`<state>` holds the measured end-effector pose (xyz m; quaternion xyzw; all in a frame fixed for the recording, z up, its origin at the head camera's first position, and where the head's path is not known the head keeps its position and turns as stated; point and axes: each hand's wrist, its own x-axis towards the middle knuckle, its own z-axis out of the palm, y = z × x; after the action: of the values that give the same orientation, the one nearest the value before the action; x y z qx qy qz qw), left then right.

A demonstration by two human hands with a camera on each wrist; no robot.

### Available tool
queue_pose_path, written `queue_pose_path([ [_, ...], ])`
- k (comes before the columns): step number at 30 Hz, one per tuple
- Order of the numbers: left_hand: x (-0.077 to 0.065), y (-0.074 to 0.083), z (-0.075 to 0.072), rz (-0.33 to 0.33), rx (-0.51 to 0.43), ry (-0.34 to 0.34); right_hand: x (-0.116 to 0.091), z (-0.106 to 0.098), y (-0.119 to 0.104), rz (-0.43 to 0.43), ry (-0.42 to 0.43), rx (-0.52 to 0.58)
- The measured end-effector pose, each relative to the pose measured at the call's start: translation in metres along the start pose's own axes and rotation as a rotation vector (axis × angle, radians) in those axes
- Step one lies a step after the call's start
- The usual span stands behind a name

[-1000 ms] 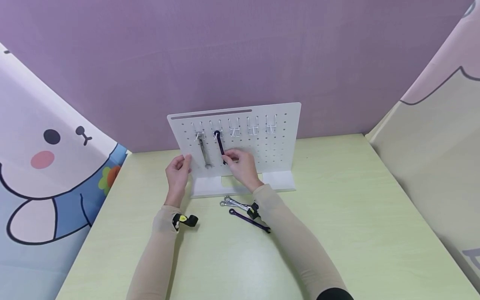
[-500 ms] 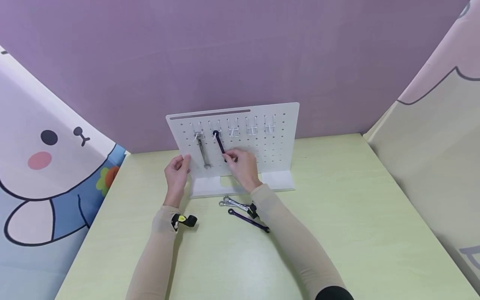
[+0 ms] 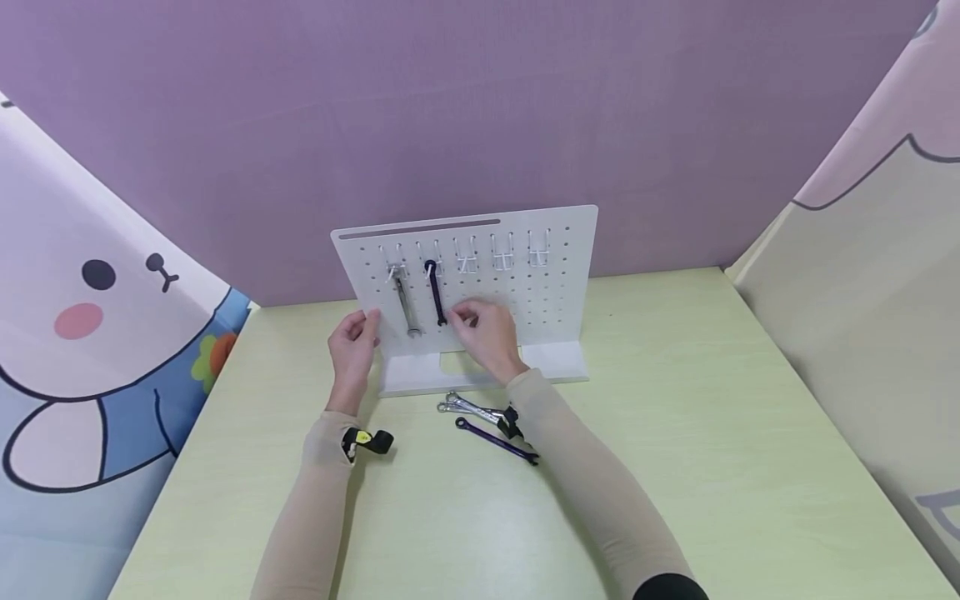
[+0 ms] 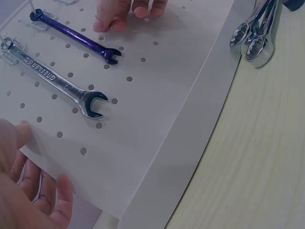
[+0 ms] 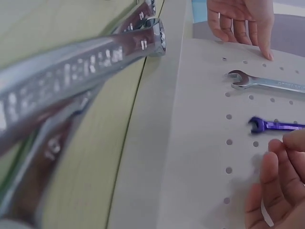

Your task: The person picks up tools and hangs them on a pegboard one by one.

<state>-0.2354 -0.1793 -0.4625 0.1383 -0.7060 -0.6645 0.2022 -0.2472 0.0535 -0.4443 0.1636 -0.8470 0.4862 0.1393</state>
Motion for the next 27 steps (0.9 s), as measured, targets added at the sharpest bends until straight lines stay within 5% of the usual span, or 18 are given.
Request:
queue_pose_path([
  [14, 0.0, -0.001, -0.001, 0.004, -0.001, -0.006, -0.021, -0.006, 0.004, 0.061, -0.177, 0.051],
  [20, -0.001, 0.0, 0.0, 0.011, 0.003, -0.004, -0.034, -0.01, 0.008, 0.164, -0.29, 0.091],
  [27, 0.001, -0.001, 0.0, -0.009, -0.007, -0.001, -0.046, -0.012, 0.014, 0.177, -0.309, 0.157],
])
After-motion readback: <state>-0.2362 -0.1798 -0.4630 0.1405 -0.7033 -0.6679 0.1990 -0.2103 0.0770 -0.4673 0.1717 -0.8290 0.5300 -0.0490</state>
